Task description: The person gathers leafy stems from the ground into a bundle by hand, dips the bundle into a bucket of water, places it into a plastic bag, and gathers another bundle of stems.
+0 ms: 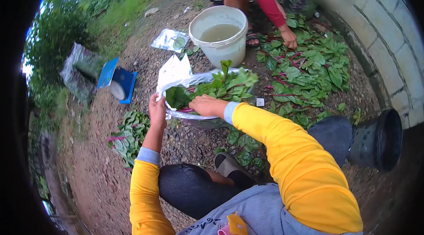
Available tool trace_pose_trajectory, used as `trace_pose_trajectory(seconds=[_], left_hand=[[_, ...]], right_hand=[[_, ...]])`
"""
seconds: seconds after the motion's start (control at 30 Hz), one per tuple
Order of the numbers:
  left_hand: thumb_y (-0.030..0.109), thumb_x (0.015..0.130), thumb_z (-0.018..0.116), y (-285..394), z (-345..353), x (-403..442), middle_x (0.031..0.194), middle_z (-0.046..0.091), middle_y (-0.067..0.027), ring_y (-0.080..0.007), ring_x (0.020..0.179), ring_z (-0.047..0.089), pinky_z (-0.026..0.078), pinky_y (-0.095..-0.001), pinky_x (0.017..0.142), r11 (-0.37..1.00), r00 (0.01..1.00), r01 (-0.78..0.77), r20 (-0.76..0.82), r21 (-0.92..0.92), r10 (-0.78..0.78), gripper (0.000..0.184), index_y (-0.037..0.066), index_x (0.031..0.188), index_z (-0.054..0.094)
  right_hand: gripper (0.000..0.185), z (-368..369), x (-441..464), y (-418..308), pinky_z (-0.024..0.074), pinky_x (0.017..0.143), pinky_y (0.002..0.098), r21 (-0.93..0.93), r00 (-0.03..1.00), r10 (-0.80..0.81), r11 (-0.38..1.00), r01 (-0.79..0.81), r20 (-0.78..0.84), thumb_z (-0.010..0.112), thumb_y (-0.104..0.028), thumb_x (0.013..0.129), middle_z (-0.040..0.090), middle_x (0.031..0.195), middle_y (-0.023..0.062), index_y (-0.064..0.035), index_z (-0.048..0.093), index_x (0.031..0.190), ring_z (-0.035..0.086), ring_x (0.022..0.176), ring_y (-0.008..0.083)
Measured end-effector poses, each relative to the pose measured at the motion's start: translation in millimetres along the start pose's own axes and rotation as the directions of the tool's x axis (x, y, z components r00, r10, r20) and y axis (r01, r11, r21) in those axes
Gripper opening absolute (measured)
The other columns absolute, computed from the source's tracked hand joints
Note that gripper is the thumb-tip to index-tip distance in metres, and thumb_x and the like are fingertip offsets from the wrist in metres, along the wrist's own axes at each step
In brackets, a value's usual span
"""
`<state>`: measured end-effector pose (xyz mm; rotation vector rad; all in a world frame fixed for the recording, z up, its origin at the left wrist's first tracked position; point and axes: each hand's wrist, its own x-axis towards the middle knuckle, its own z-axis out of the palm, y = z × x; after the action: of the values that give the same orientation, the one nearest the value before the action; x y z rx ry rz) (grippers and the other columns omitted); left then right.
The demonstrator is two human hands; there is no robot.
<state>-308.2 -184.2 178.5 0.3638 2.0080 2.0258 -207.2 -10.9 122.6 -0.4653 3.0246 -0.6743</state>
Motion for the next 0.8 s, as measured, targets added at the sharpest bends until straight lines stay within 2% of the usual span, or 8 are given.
trace_pose_trajectory(seconds=[0.13,0.27,0.4,0.53,0.57,0.63,0.7,0.8], left_hand=[[0.003,0.085,0.050,-5,-9,5,0.078,0.058,-0.0033,-0.0070,0.060,0.050,0.039,-0.0218,0.052,0.998,0.999,0.008,0.033,0.055,-0.010,0.015,0.003,0.100,0.049],[0.004,0.087,0.049,-11,-15,9,0.083,0.060,-0.0071,-0.0117,0.065,0.058,0.047,-0.0255,0.056,0.988,0.997,0.049,0.059,0.148,-0.058,0.015,0.003,0.102,0.049],[0.006,0.084,0.053,12,-5,0,0.080,0.061,-0.0065,-0.0096,0.061,0.055,0.043,-0.0234,0.052,0.953,0.993,0.107,0.016,0.284,-0.116,0.019,0.001,0.102,0.051],[0.021,0.076,0.066,34,4,-14,0.101,0.058,-0.0142,-0.0230,0.088,0.057,0.045,-0.0351,0.075,0.568,0.989,-0.097,0.015,0.817,0.148,0.043,0.003,0.112,0.050],[0.025,0.074,0.070,40,7,-16,0.108,0.057,-0.0166,-0.0276,0.097,0.057,0.046,-0.0391,0.083,0.379,0.970,-0.145,0.055,0.914,0.238,0.051,0.004,0.115,0.049],[0.030,0.067,0.075,67,38,-34,0.124,0.046,-0.0186,-0.0344,0.114,0.046,0.039,-0.0427,0.095,0.345,0.936,-0.276,0.169,0.897,0.309,0.067,0.005,0.122,0.046],[0.032,0.061,0.081,75,69,-45,0.128,0.044,-0.0188,-0.0361,0.118,0.042,0.036,-0.0449,0.098,0.242,0.798,-0.582,0.487,0.777,0.355,0.081,0.005,0.126,0.043],[0.043,0.050,0.085,73,125,-74,0.139,0.034,-0.0213,-0.0377,0.129,0.032,0.026,-0.0567,0.103,0.082,0.761,-0.644,0.626,0.761,0.172,0.107,0.007,0.136,0.033]], right_hand=[[0.059,-41,6,-15,0.0434,0.088,0.0416,-0.095,0.946,0.113,0.992,-0.088,0.303,0.068,-0.041,0.074,0.059,0.116,0.0136,-0.0022,0.054,0.116,0.055,0.106,0.0303],[0.082,-70,20,5,0.0407,0.095,0.0356,0.168,0.863,0.055,0.973,-0.161,0.503,0.072,-0.047,0.068,0.054,0.124,0.0188,0.0026,0.045,0.127,0.052,0.113,0.0303],[0.062,-131,-12,25,0.0476,0.083,0.0346,0.430,1.000,0.006,0.903,-0.003,-0.005,0.071,-0.040,0.070,0.064,0.107,0.0137,-0.0001,0.057,0.115,0.061,0.098,0.0267],[0.017,-180,-84,76,0.0510,0.070,0.0371,0.349,0.723,0.376,0.916,-0.197,-0.579,0.065,-0.022,0.070,0.068,0.077,0.0103,-0.0087,0.070,0.080,0.066,0.075,0.0261],[0.017,-178,-102,97,0.0514,0.070,0.0394,0.288,0.615,0.564,0.820,-0.495,-0.550,0.062,-0.020,0.072,0.068,0.078,0.0127,-0.0084,0.069,0.082,0.065,0.077,0.0303],[0.018,-155,-140,135,0.0520,0.066,0.0435,0.276,0.540,0.770,0.630,-0.726,-0.340,0.062,-0.021,0.074,0.067,0.078,0.0155,-0.0039,0.068,0.079,0.065,0.070,0.0304],[0.023,-137,-159,137,0.0522,0.062,0.0465,0.479,0.400,0.913,0.316,-0.819,0.080,0.062,-0.023,0.077,0.065,0.079,0.0155,-0.0001,0.065,0.081,0.064,0.066,0.0274],[0.027,-100,-156,127,0.0514,0.058,0.0426,0.548,0.450,0.848,0.244,-0.800,0.279,0.060,-0.022,0.080,0.064,0.085,0.0118,0.0014,0.061,0.093,0.063,0.067,0.0220]])
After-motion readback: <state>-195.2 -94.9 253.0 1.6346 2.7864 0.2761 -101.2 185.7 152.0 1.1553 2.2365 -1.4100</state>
